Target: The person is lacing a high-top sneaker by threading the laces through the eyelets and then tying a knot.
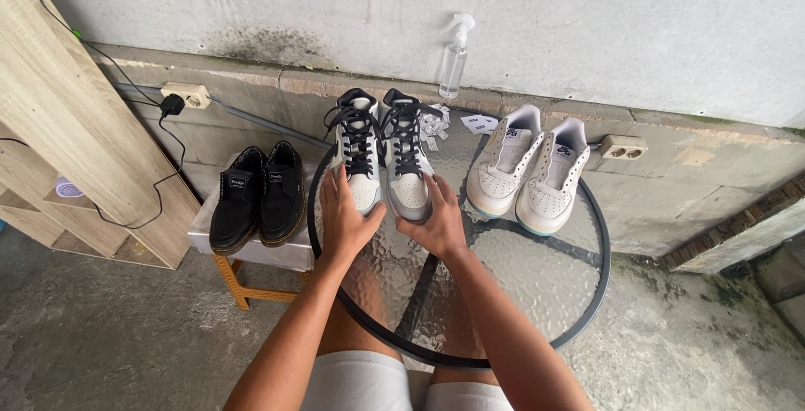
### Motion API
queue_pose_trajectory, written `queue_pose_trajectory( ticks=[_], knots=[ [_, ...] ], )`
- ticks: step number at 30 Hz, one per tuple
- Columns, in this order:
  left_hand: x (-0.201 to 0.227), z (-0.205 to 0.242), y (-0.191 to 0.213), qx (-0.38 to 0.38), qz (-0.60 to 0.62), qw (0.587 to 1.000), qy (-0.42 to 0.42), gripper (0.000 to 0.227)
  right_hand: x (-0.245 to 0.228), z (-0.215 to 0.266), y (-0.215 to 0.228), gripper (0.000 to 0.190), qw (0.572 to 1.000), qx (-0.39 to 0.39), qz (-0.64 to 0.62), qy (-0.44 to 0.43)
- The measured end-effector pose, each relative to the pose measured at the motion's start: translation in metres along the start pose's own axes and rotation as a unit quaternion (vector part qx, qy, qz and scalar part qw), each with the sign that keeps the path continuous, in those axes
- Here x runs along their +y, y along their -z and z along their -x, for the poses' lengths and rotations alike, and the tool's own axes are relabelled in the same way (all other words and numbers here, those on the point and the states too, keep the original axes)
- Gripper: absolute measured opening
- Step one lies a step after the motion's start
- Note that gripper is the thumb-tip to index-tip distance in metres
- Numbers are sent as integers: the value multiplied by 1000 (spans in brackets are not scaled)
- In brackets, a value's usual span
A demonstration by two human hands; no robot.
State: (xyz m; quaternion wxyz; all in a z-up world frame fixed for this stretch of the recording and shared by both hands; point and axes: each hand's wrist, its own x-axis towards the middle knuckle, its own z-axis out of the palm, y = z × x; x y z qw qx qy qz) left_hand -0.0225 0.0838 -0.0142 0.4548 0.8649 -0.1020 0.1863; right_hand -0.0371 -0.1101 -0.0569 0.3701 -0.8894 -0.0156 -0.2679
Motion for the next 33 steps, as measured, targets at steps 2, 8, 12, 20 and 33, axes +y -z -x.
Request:
queue_pose_trajectory(
  ticks=[2, 8, 12, 20, 33],
  knots=[
    [-2, -1, 0, 3, -1, 1000, -4, 100, -4, -1, 4, 105, 1000, -1, -5, -4],
    [-10, -3, 4, -5, 9, 1000, -15, 102, -3, -4, 17, 108, 999, -23, -22, -22],
    [-12, 1, 13, -19, 10, 999, -30, 100, 3, 1, 26, 108, 998, -22, -36, -36],
    [-9, 14, 25, -43, 21, 999, -21, 101, 2, -2, 24, 105, 998, -31, -42, -30],
    [10, -3, 21, -98, -39, 992, 68, 119, -2, -17, 16, 104, 997, -41, -55, -21]
  ],
)
